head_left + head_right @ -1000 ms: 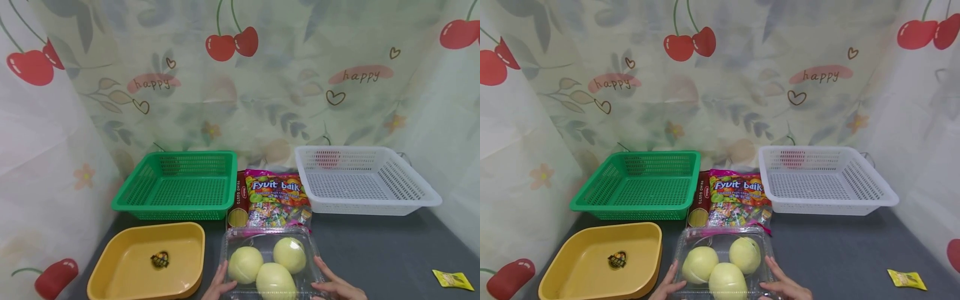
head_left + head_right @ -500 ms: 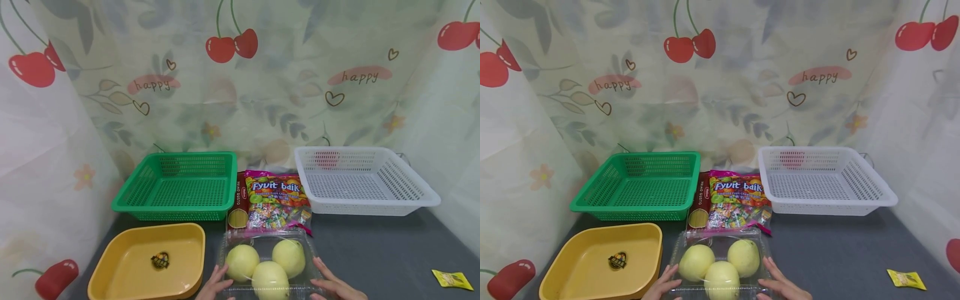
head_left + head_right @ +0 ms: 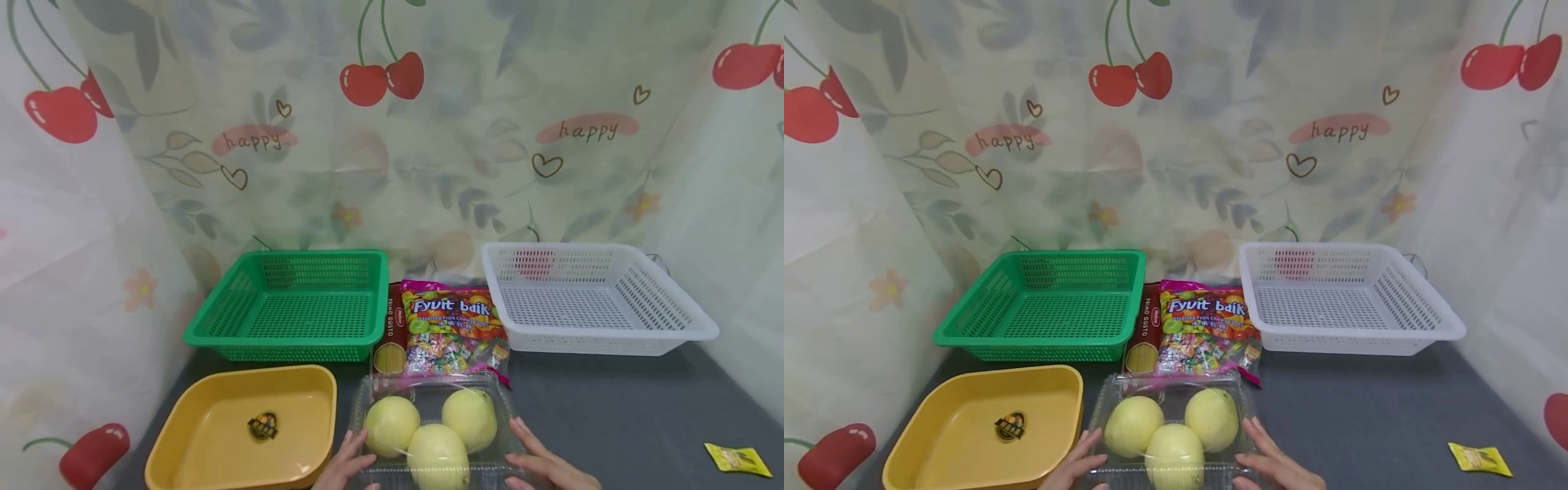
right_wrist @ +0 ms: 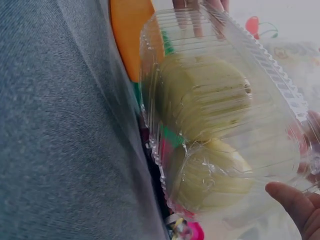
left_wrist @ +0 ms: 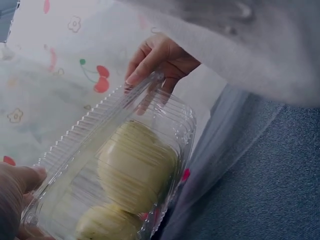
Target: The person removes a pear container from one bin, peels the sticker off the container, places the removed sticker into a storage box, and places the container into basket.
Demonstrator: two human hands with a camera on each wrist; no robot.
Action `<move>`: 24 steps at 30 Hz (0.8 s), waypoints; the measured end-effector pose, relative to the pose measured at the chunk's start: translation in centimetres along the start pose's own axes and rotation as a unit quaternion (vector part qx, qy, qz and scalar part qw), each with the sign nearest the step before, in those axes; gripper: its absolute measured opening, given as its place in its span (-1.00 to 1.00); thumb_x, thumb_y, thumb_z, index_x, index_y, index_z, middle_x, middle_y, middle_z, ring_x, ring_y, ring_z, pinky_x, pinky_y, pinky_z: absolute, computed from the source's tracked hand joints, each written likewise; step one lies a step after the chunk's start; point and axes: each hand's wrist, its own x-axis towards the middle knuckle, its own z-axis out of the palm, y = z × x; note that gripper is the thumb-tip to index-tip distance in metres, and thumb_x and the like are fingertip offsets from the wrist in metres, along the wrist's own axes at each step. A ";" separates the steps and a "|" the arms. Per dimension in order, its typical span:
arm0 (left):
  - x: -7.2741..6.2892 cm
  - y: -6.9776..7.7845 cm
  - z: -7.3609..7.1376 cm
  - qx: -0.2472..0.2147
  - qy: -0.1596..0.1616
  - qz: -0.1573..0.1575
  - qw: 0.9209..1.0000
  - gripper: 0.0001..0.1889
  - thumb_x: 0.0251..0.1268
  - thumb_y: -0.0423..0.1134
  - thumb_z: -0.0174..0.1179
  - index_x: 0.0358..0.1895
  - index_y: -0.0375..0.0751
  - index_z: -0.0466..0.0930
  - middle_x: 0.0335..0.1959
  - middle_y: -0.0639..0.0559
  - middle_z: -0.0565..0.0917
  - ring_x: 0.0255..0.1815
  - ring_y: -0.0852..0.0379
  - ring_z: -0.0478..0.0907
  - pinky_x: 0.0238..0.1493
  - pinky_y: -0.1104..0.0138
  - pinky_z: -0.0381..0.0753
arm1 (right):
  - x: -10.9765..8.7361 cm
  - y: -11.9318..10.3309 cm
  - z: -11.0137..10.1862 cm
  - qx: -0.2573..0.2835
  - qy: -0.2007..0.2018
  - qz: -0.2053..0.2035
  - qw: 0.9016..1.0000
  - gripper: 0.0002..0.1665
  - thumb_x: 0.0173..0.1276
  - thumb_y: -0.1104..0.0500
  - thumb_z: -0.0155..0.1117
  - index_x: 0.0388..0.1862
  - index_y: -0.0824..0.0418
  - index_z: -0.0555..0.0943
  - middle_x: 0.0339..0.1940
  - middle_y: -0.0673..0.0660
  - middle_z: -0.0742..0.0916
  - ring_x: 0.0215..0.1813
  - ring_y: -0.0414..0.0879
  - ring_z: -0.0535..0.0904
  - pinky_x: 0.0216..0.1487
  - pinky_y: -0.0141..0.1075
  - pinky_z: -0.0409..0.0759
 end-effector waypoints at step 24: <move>4.0 7.0 -3.8 0.090 0.087 -0.235 0.964 -0.60 -0.24 -0.45 0.46 -0.23 0.00 0.66 0.08 0.15 0.61 0.23 0.22 0.39 0.04 0.42 0.52 | 3.5 -2.4 2.5 -0.012 0.124 0.113 0.986 -0.49 -0.16 0.73 0.25 -0.10 0.60 0.55 0.20 0.48 0.48 0.34 0.00 0.39 0.11 -0.43 0.50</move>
